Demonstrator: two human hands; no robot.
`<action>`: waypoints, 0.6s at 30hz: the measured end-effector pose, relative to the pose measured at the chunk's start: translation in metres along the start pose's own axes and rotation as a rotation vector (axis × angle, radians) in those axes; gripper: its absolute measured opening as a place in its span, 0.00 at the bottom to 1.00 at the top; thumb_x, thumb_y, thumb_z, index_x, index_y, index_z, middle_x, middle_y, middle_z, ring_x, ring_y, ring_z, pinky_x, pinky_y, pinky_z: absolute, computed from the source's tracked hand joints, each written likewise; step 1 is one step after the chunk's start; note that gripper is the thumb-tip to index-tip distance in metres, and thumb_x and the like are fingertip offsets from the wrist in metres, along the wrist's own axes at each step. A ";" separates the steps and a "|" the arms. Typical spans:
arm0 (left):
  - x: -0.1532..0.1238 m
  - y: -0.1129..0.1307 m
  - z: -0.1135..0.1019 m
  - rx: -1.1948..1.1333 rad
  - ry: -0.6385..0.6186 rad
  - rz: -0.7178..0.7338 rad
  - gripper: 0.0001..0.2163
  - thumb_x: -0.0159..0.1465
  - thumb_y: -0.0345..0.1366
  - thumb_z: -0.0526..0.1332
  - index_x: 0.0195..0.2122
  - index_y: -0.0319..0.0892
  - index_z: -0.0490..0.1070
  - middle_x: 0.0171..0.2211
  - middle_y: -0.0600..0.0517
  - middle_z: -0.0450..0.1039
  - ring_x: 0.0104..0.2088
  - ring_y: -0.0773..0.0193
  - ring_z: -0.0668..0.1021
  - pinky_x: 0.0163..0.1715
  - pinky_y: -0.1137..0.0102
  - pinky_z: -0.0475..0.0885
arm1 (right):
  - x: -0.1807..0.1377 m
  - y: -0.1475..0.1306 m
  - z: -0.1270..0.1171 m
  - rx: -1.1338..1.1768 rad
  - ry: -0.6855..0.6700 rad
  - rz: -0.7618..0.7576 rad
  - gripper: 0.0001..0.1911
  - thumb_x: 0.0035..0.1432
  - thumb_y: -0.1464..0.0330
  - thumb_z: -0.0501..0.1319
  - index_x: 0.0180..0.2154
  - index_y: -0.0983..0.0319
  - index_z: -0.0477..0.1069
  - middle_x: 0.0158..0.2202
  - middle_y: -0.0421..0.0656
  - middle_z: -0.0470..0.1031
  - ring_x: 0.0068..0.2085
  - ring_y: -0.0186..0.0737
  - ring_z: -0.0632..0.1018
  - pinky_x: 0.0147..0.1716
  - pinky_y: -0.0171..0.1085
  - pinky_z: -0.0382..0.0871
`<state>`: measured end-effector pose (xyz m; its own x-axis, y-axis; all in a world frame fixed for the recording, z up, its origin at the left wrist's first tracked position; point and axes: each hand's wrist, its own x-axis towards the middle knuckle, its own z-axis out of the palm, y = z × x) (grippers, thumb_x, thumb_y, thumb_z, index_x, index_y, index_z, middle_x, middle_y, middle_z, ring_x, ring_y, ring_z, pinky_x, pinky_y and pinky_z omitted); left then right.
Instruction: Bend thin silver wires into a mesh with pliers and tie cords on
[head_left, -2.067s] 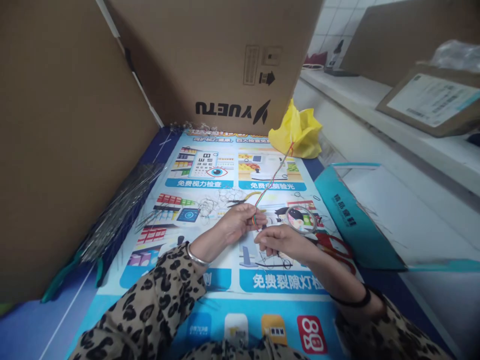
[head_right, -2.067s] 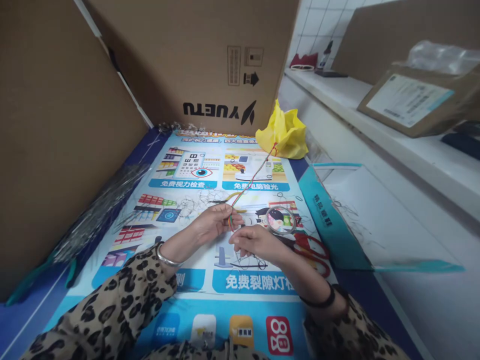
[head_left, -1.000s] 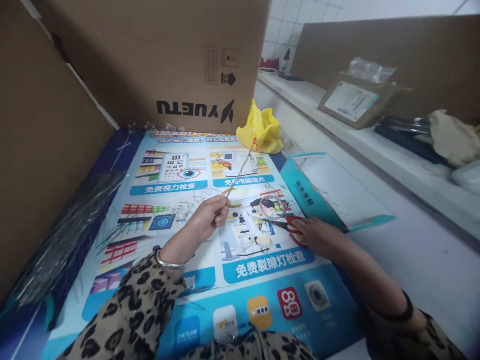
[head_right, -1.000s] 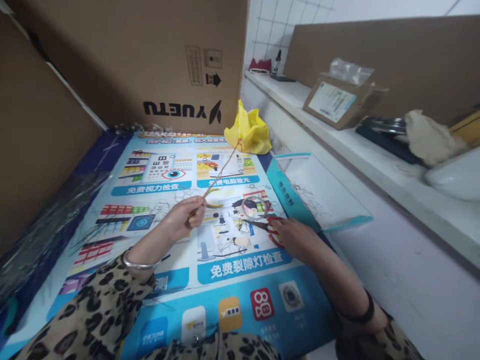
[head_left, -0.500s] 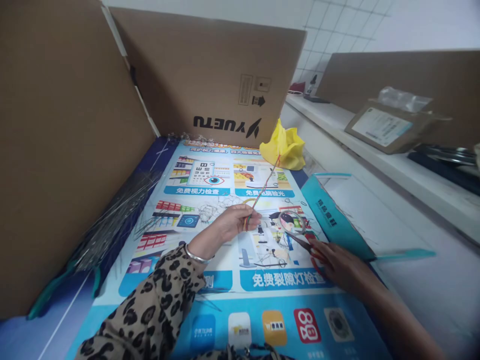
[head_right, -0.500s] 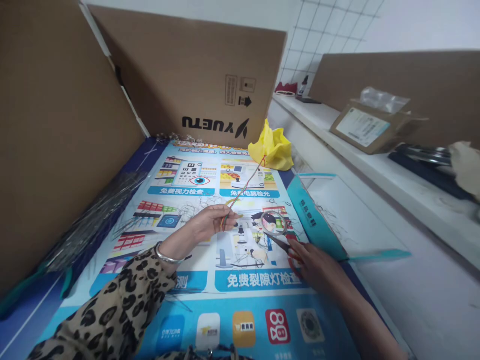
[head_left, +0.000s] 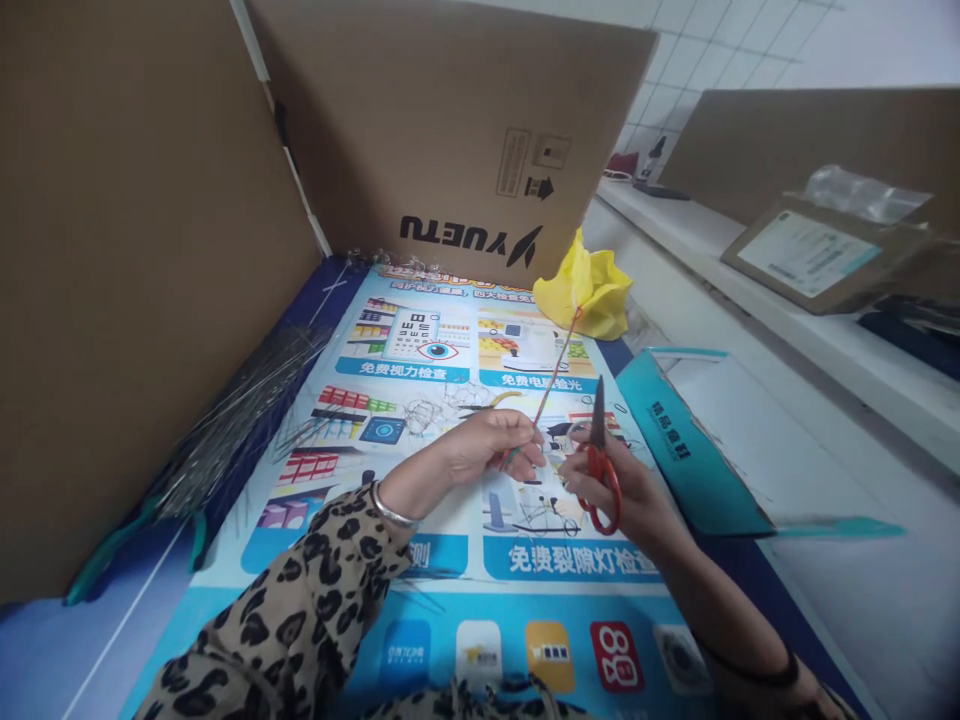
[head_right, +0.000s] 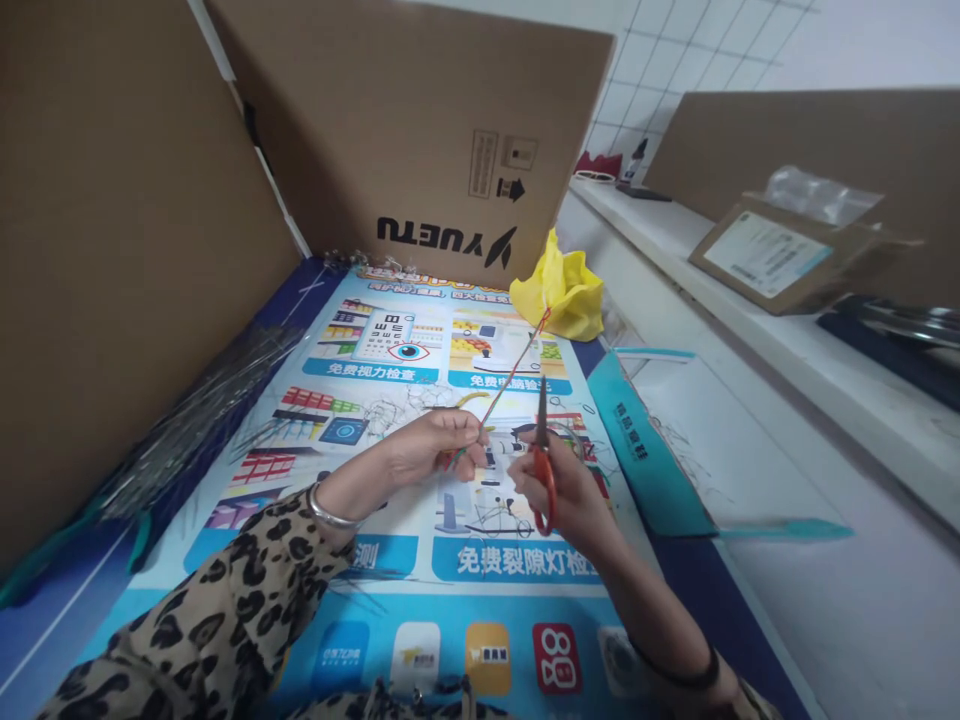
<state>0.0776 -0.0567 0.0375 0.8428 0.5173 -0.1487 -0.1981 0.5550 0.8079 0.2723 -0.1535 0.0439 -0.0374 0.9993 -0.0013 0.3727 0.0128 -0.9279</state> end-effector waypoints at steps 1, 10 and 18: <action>-0.001 0.001 0.003 0.012 -0.019 -0.004 0.13 0.54 0.40 0.64 0.33 0.35 0.68 0.26 0.49 0.75 0.23 0.66 0.78 0.25 0.73 0.71 | 0.007 -0.003 0.005 0.023 -0.011 -0.026 0.20 0.51 0.66 0.61 0.47 0.57 0.59 0.30 0.39 0.69 0.27 0.34 0.71 0.25 0.34 0.67; 0.004 -0.004 -0.005 0.148 0.025 0.010 0.12 0.53 0.40 0.64 0.31 0.36 0.67 0.25 0.49 0.75 0.22 0.68 0.77 0.23 0.74 0.67 | 0.028 -0.002 0.019 0.409 0.065 0.094 0.17 0.48 0.67 0.63 0.42 0.56 0.63 0.33 0.38 0.70 0.28 0.31 0.70 0.26 0.33 0.63; 0.009 -0.016 -0.006 0.312 0.036 -0.067 0.12 0.56 0.41 0.61 0.29 0.34 0.70 0.25 0.48 0.74 0.21 0.69 0.75 0.21 0.75 0.64 | 0.043 -0.004 0.030 0.533 0.097 0.156 0.19 0.43 0.67 0.67 0.38 0.58 0.64 0.24 0.33 0.68 0.21 0.29 0.68 0.21 0.31 0.61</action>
<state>0.0857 -0.0569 0.0195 0.8296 0.5119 -0.2229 0.0248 0.3651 0.9306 0.2415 -0.1114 0.0364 0.0757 0.9869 -0.1428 -0.1543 -0.1299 -0.9794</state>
